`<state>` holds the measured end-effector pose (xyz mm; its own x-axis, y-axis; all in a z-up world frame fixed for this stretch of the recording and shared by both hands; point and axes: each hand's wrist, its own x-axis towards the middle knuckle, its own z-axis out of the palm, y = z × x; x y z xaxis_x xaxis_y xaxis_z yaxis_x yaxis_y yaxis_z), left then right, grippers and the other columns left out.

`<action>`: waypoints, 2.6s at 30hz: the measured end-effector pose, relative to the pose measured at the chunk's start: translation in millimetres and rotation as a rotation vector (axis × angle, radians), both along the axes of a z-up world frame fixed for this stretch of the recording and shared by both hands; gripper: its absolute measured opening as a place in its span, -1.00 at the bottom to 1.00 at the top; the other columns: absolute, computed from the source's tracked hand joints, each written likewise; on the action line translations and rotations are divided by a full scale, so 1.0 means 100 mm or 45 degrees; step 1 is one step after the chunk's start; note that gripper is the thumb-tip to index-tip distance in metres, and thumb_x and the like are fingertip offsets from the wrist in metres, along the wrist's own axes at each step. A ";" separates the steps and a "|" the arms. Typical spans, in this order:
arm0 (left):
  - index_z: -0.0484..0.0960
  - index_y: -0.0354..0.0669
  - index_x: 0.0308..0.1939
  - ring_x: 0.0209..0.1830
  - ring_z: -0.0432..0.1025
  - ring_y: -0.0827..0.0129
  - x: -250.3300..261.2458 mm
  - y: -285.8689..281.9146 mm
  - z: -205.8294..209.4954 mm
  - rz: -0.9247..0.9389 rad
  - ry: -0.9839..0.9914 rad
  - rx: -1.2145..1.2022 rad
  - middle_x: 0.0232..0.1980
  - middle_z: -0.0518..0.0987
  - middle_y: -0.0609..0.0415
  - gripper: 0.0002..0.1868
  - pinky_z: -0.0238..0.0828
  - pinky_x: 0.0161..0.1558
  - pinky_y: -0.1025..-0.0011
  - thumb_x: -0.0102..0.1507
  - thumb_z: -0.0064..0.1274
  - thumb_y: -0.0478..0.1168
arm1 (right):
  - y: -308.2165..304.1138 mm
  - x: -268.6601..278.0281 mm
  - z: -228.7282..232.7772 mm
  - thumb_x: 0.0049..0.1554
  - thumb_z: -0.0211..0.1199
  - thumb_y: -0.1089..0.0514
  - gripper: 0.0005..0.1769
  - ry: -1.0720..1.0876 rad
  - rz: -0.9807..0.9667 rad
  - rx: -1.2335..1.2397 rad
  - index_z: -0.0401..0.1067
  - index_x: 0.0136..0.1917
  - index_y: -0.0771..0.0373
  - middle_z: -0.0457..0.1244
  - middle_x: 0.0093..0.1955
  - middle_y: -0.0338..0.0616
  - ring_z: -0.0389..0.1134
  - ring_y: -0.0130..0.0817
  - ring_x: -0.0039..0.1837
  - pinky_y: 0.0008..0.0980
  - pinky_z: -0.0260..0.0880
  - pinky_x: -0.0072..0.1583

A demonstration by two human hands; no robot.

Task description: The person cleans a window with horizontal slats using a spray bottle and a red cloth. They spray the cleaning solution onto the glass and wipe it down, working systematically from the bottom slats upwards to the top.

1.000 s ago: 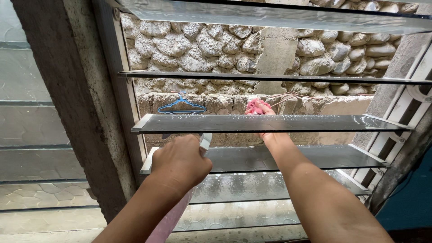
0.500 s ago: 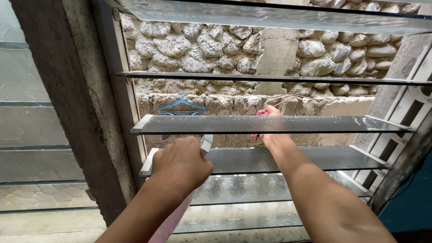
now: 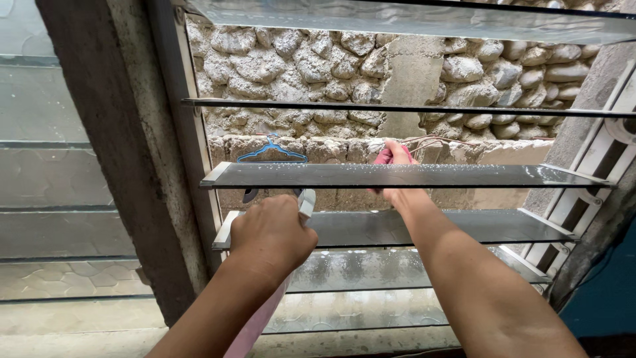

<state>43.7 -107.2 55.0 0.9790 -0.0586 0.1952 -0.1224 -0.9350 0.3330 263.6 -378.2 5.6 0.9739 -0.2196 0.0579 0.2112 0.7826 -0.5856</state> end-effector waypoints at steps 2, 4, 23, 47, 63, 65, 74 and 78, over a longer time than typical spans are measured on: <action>0.69 -0.04 -0.12 0.09 0.55 0.11 0.00 0.01 -0.03 0.015 -0.037 -0.018 0.02 0.67 -0.02 -0.77 0.45 0.12 0.16 0.18 0.09 -0.11 | 0.03 -0.03 0.02 0.26 0.23 0.16 -0.77 -0.068 0.133 0.115 0.29 -0.22 0.16 0.20 -0.34 -0.27 0.25 -0.47 -0.38 -0.44 0.32 -0.40; 0.70 -0.04 -0.13 0.10 0.55 0.09 0.00 0.01 -0.05 0.026 -0.064 -0.035 0.03 0.67 -0.03 -0.76 0.46 0.11 0.15 0.16 0.10 -0.12 | 0.12 -0.18 0.09 0.20 0.12 0.19 -0.91 -0.142 0.096 -0.244 0.31 -0.13 0.23 0.22 -0.33 -0.19 0.27 -0.40 -0.37 -0.36 0.39 -0.33; 0.62 -0.07 -0.27 -0.24 0.58 0.04 -0.22 0.12 -0.33 0.009 -0.212 -0.341 -0.23 0.65 -0.05 -0.83 0.55 -0.15 0.11 0.14 -0.06 -0.22 | -0.43 -1.45 0.06 0.12 0.22 -0.35 -0.43 0.219 -0.347 -2.935 0.52 0.14 0.11 0.42 0.02 -0.02 0.36 -0.19 0.07 -0.25 0.24 0.04; 0.63 -0.11 -0.05 -0.12 0.62 0.03 -0.89 1.11 -0.59 0.138 -0.277 -0.620 -0.21 0.71 -0.06 -0.60 0.46 -0.03 0.01 0.12 0.00 -0.02 | 1.57 -2.06 0.18 0.20 -0.01 -0.30 -0.34 0.158 -0.267 -2.612 0.19 0.51 -0.11 0.26 0.27 -0.01 0.29 -0.13 0.29 -0.06 0.36 0.30; 0.47 0.30 0.37 0.04 0.55 -0.09 -0.95 0.93 -0.49 0.172 -0.200 -0.661 0.02 0.67 -0.10 -0.28 0.44 0.05 -0.02 0.06 -0.01 -0.09 | 2.32 -2.19 0.21 0.08 0.25 -0.26 -0.44 -0.095 -0.239 -2.616 0.37 0.31 -0.10 0.27 0.23 -0.25 0.31 -0.30 0.27 -0.20 0.36 0.27; 0.41 0.29 0.41 0.08 0.54 -0.10 -0.93 0.90 -0.50 0.174 -0.206 -0.639 0.09 0.65 -0.10 -0.23 0.44 0.09 -0.02 0.05 -0.01 -0.11 | 2.10 -2.22 0.21 0.06 0.27 -0.22 -0.44 -0.055 -0.227 -2.566 0.37 0.29 -0.08 0.28 0.22 -0.24 0.34 -0.33 0.19 -0.21 0.41 0.21; 0.36 0.27 0.43 0.11 0.54 -0.06 -0.80 0.97 -0.65 0.125 -0.285 -0.472 0.31 0.55 0.08 -0.19 0.46 0.11 0.02 0.03 0.00 -0.09 | -0.34 -2.48 0.18 0.03 0.30 -0.03 -0.56 0.184 -0.519 -2.456 0.51 0.19 0.01 0.36 0.08 -0.10 0.41 -0.34 0.00 -0.28 0.48 -0.01; 0.32 0.34 0.52 0.03 0.63 0.01 -0.80 0.92 -0.62 0.208 -0.097 -0.452 0.04 0.71 -0.08 -0.17 0.51 0.13 0.07 0.10 -0.02 -0.08 | -1.42 -2.74 0.05 0.09 0.29 -0.02 -0.47 0.564 -0.688 -2.379 0.39 0.33 0.02 0.36 0.10 -0.04 0.44 -0.22 -0.03 -0.19 0.54 -0.04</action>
<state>-36.3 -14.8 -6.8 0.9517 0.1811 0.2479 -0.0182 -0.7727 0.6345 -10.4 -520.0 10.9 0.8481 -0.4064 0.3399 -0.1899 -0.8321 -0.5210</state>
